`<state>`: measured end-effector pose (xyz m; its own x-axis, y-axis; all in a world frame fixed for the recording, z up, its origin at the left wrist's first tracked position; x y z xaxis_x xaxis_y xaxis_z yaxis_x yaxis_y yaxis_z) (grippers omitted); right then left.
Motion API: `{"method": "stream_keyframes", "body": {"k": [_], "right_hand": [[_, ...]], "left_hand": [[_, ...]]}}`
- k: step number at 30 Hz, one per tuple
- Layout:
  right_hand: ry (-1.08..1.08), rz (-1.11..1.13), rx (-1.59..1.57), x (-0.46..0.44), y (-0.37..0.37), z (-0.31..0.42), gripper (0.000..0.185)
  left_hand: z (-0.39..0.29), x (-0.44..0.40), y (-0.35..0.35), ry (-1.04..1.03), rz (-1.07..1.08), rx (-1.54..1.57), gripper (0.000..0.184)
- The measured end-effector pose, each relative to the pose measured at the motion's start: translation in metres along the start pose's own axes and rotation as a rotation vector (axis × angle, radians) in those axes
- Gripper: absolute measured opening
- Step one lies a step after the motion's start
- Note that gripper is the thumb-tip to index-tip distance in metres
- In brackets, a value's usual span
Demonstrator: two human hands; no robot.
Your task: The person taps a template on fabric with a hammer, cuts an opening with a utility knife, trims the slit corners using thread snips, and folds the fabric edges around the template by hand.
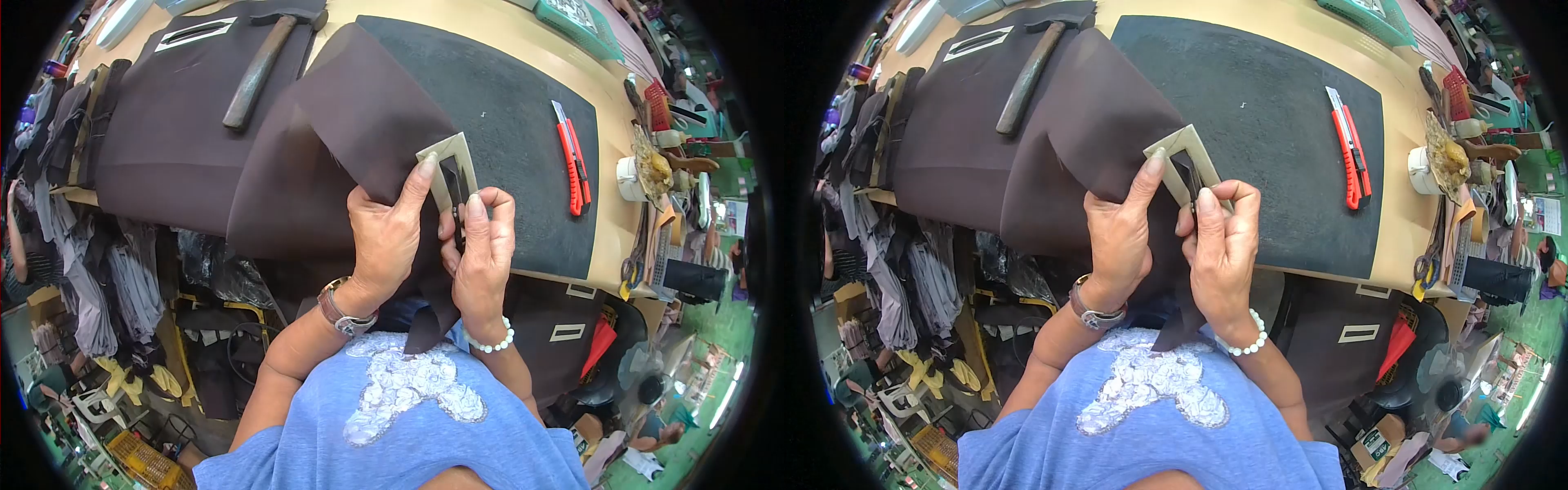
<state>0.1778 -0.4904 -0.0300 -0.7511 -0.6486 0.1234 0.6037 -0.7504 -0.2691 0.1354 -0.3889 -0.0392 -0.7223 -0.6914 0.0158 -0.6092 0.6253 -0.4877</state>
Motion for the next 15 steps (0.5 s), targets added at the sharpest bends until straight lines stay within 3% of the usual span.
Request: {"method": "stream_keyframes", "body": {"k": [15], "right_hand": [[0.024, -0.016, -0.118, -0.0069, 0.005, -0.0009, 0.015]], "left_hand": [[-0.0013, 0.0015, -0.0021, -0.007, 0.083, 0.045, 0.012]]}}
Point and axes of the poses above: each hand's wrist, its own x-axis away from the middle knuckle, its own y-axis out of the back of the hand, z = x × y, the point moved 4 cm from there along -x, towards the middle knuckle, and after that the axes turned 11 degrees about z, right-handed, at the moved point
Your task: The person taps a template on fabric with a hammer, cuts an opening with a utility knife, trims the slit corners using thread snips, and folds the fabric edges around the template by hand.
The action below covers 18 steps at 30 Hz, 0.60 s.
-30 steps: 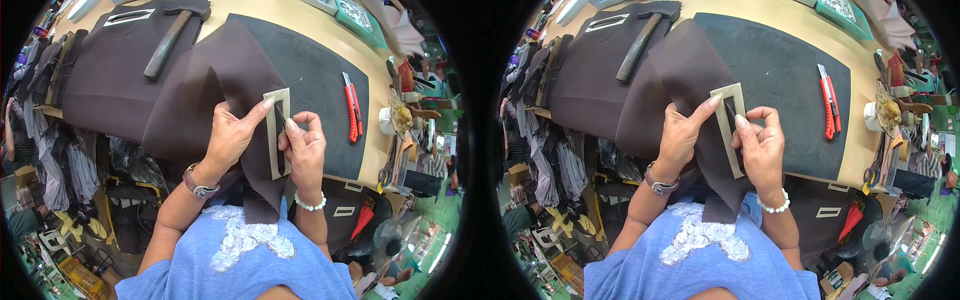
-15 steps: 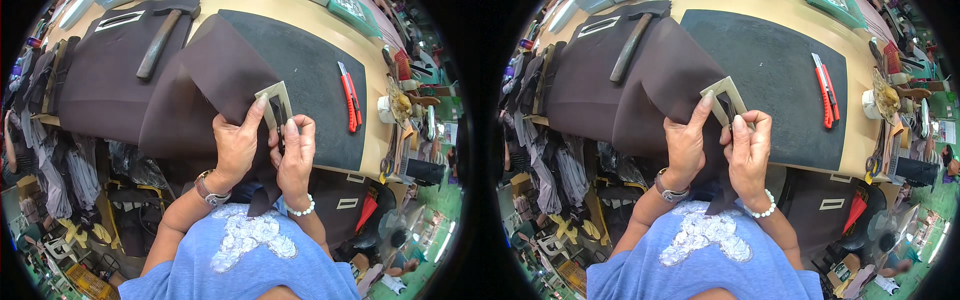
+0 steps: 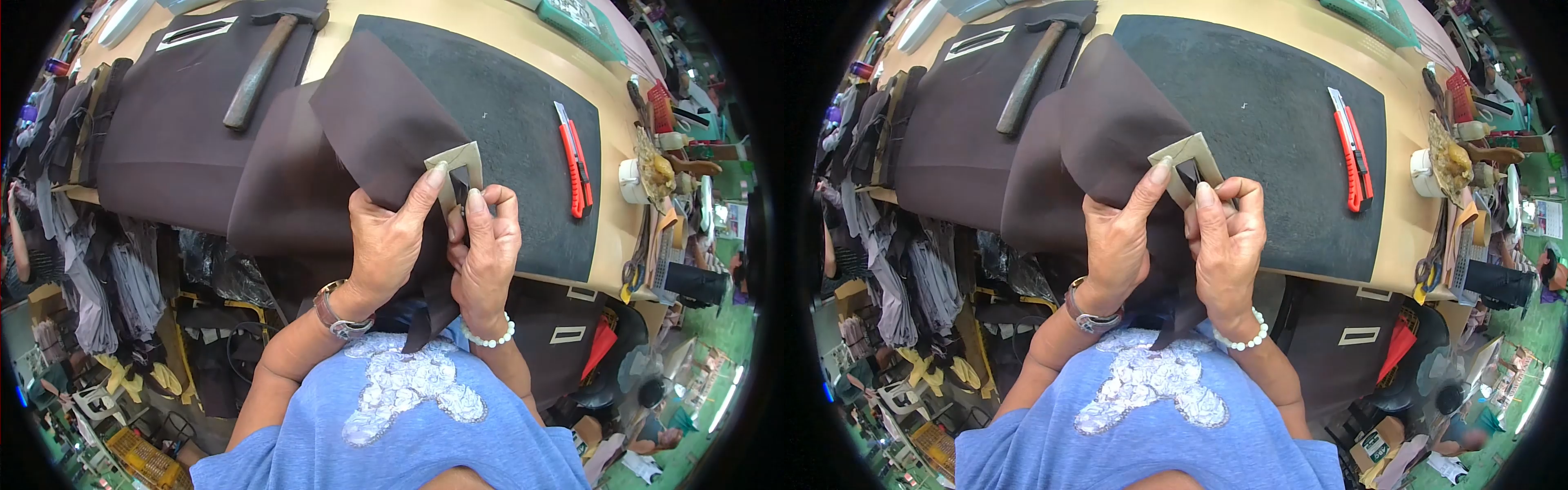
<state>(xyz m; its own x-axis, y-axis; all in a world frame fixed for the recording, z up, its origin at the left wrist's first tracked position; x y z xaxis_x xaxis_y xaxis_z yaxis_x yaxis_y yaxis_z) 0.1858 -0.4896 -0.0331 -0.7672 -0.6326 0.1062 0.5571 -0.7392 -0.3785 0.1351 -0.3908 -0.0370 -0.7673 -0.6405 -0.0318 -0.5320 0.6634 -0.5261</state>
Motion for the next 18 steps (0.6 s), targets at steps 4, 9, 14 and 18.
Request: {"method": "stream_keyframes", "body": {"k": [4, 9, 14, 18], "right_hand": [[-0.045, 0.021, -0.038, -0.001, 0.004, 0.001, 0.015], [0.151, 0.125, 0.306, 0.003, 0.017, 0.035, 0.036], [0.64, 0.313, 1.286, -0.018, 0.008, 0.067, 0.044], [0.889, 0.428, 1.426, -0.033, 0.001, 0.066, 0.037]], "left_hand": [[0.001, -0.008, -0.001, 0.04, 0.009, 0.046, 0.013], [-0.006, -0.019, -0.001, 0.061, 0.052, 0.12, 0.016], [-0.012, -0.019, 0.0, 0.099, 0.12, 0.069, 0.017], [-0.014, -0.017, 0.0, 0.111, 0.143, 0.029, 0.018]]}}
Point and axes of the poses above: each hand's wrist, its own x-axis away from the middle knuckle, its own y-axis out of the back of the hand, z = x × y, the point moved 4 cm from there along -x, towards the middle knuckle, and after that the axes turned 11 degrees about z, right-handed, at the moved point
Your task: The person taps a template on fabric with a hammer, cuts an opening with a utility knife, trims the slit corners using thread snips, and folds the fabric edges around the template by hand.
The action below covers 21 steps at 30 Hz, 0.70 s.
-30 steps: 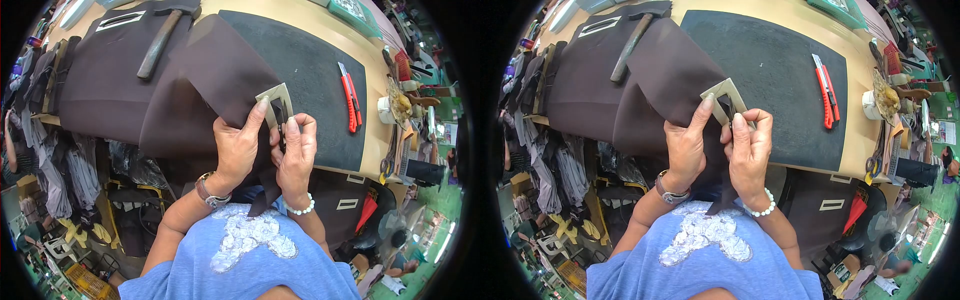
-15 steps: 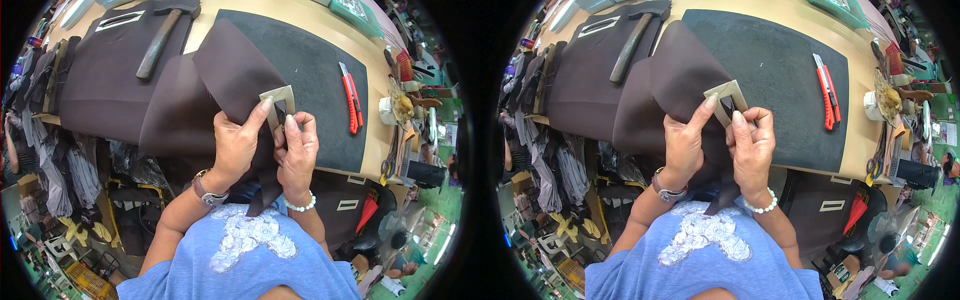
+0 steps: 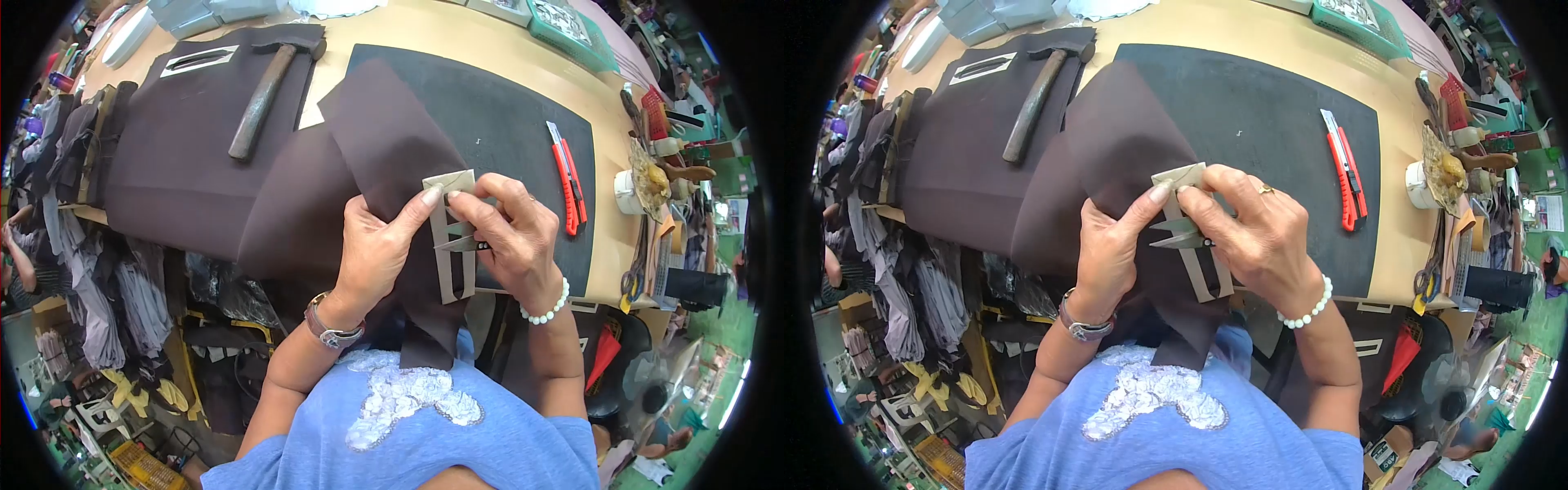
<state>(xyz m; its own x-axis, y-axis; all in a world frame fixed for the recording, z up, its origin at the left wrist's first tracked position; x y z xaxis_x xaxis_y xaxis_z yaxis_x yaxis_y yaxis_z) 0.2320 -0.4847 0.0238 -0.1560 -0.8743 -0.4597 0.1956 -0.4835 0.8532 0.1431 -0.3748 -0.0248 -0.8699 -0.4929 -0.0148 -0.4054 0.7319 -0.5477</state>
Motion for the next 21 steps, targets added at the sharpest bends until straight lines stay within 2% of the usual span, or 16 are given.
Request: {"method": "stream_keyframes", "body": {"k": [5, 8, 9, 11, 13, 16, 17, 20, 21], "right_hand": [[0.062, 0.078, -0.008, -0.019, 0.001, -0.007, 0.022], [-0.07, 0.186, -0.143, -0.027, -0.001, -0.015, 0.021], [-0.189, 0.211, -0.302, -0.028, -0.007, -0.02, 0.016], [-0.433, 0.267, -0.438, -0.031, -0.011, -0.023, 0.014], [-0.622, 0.269, -0.511, -0.028, -0.018, -0.034, 0.02], [-0.468, 0.043, 0.07, -0.005, -0.023, -0.057, 0.022], [-0.51, 0.053, 0.122, 0.006, -0.024, -0.064, 0.029], [-0.333, -0.033, 0.4, 0.019, -0.018, -0.062, 0.039], [-0.361, -0.044, 0.309, 0.019, -0.013, -0.051, 0.04]], "left_hand": [[0.002, 0.002, 0.006, 0.029, 0.071, -0.132, 0.018], [0.006, 0.004, 0.006, 0.122, 0.115, 0.0, 0.018], [0.006, 0.003, 0.001, 0.085, 0.136, 0.01, 0.018], [0.009, 0.003, 0.002, 0.157, 0.16, 0.073, 0.019], [0.013, 0.003, 0.004, 0.176, 0.164, 0.078, 0.02], [0.018, 0.001, 0.008, 0.129, 0.112, 0.028, 0.02], [0.018, 0.002, 0.009, 0.115, 0.07, 0.031, 0.02], [0.02, 0.003, 0.008, 0.082, -0.012, 0.105, 0.02], [0.021, 0.003, 0.006, 0.076, -0.028, 0.133, 0.02]]}}
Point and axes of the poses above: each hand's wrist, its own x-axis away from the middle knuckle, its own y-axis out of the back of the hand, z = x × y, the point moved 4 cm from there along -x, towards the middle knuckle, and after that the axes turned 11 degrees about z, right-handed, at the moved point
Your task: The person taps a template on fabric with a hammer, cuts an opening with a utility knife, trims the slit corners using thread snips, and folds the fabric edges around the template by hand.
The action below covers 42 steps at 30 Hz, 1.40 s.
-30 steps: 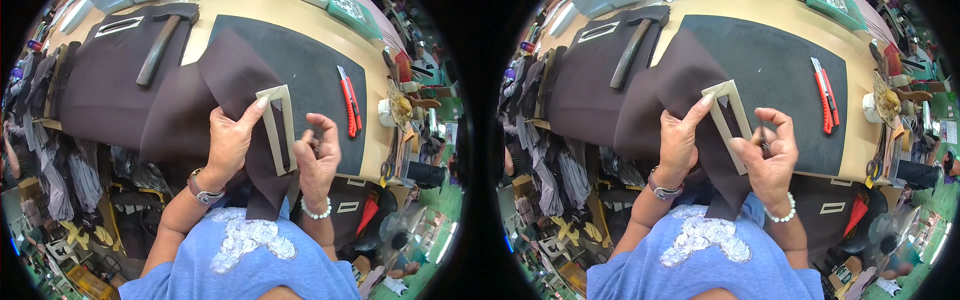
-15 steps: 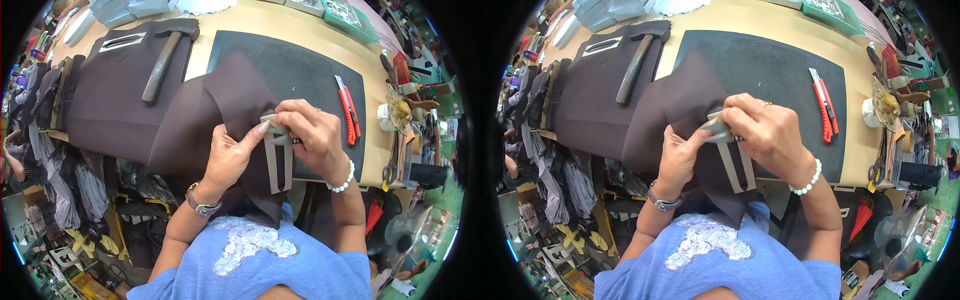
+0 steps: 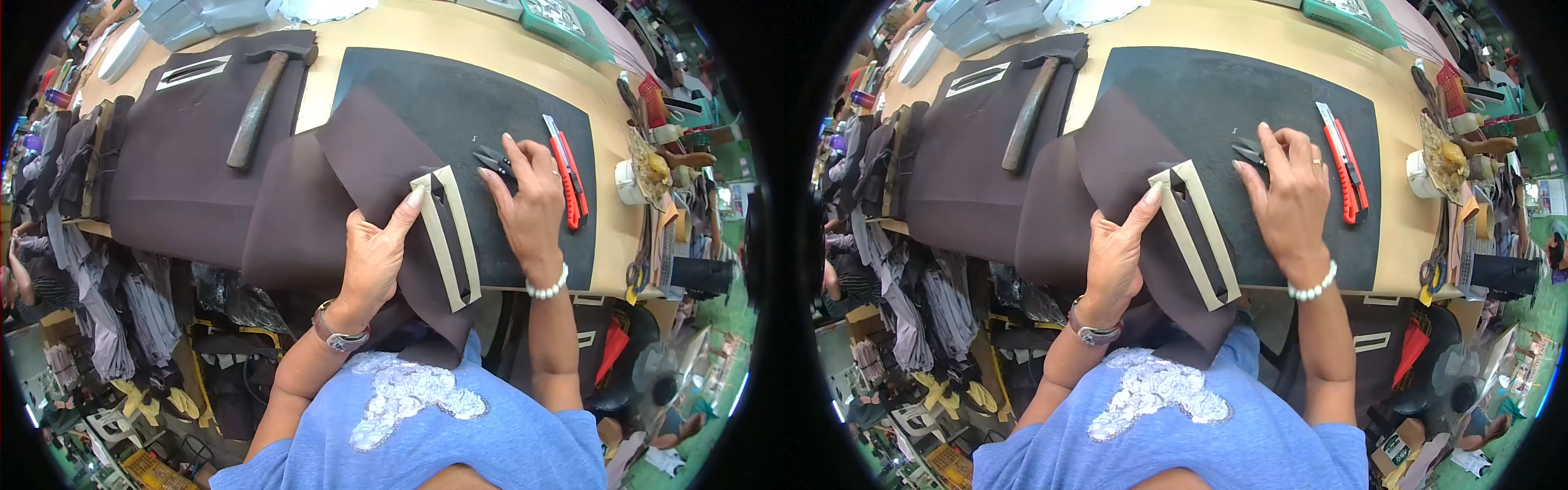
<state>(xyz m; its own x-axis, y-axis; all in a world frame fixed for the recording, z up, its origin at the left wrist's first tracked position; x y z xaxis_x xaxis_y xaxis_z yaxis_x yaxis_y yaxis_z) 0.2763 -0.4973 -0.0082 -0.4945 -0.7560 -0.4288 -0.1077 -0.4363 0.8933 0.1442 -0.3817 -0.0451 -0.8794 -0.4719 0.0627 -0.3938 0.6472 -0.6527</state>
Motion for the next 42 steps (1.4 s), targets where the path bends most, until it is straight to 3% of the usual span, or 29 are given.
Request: {"method": "stream_keyframes", "body": {"k": [5, 11, 12, 16, 19, 21, 22, 23, 25, 28, 32, 36, 42], "right_hand": [[-0.236, 0.132, -0.833, 0.017, 0.02, 0.06, 0.04], [-0.418, 0.256, -0.854, 0.053, 0.008, 0.066, 0.046], [-0.436, 0.25, -0.846, 0.06, 0.005, 0.064, 0.046], [-0.303, 0.097, -0.635, 0.074, -0.009, 0.06, 0.048], [-0.172, -0.006, -0.495, 0.072, -0.008, 0.067, 0.049], [-0.148, -0.032, -0.448, 0.074, -0.01, 0.068, 0.05], [-0.146, -0.029, -0.447, 0.075, -0.01, 0.068, 0.05], [-0.142, -0.029, -0.445, 0.075, -0.011, 0.068, 0.05], [-0.135, -0.032, -0.442, 0.076, -0.012, 0.068, 0.05], [-0.124, -0.041, -0.42, 0.077, -0.013, 0.067, 0.049], [-0.086, -0.037, -0.372, 0.076, -0.015, 0.068, 0.048], [-0.038, 0.007, -0.324, 0.076, -0.013, 0.067, 0.044], [0.197, 0.12, -0.229, 0.084, -0.002, 0.067, 0.032]], "left_hand": [[-0.003, -0.002, -0.006, -0.085, -0.082, -0.006, 0.018], [-0.012, -0.008, 0.011, -0.252, -0.129, -0.007, 0.019], [-0.014, -0.006, 0.014, -0.186, -0.148, -0.081, 0.024], [-0.028, -0.003, 0.033, -0.363, -0.206, -0.429, 0.03], [-0.059, 0.009, 0.023, -0.641, -0.361, -1.272, 0.037], [-0.066, 0.002, 0.001, -0.649, 0.171, -1.578, 0.041], [-0.055, -0.005, 0.001, -0.583, 0.446, -1.475, 0.043], [-0.049, -0.009, -0.005, -0.539, 0.556, -1.48, 0.042], [-0.044, -0.013, -0.017, -0.651, 0.668, -1.668, 0.034], [-0.029, -0.017, -0.019, -0.481, 1.033, -1.762, 0.02], [-0.027, -0.034, -0.016, -0.385, 1.194, -1.677, 0.008], [-0.029, -0.052, -0.011, -0.318, 1.332, -1.629, 0.009], [-0.052, -0.068, 0.025, -0.262, 1.179, -1.522, 0.012]]}}
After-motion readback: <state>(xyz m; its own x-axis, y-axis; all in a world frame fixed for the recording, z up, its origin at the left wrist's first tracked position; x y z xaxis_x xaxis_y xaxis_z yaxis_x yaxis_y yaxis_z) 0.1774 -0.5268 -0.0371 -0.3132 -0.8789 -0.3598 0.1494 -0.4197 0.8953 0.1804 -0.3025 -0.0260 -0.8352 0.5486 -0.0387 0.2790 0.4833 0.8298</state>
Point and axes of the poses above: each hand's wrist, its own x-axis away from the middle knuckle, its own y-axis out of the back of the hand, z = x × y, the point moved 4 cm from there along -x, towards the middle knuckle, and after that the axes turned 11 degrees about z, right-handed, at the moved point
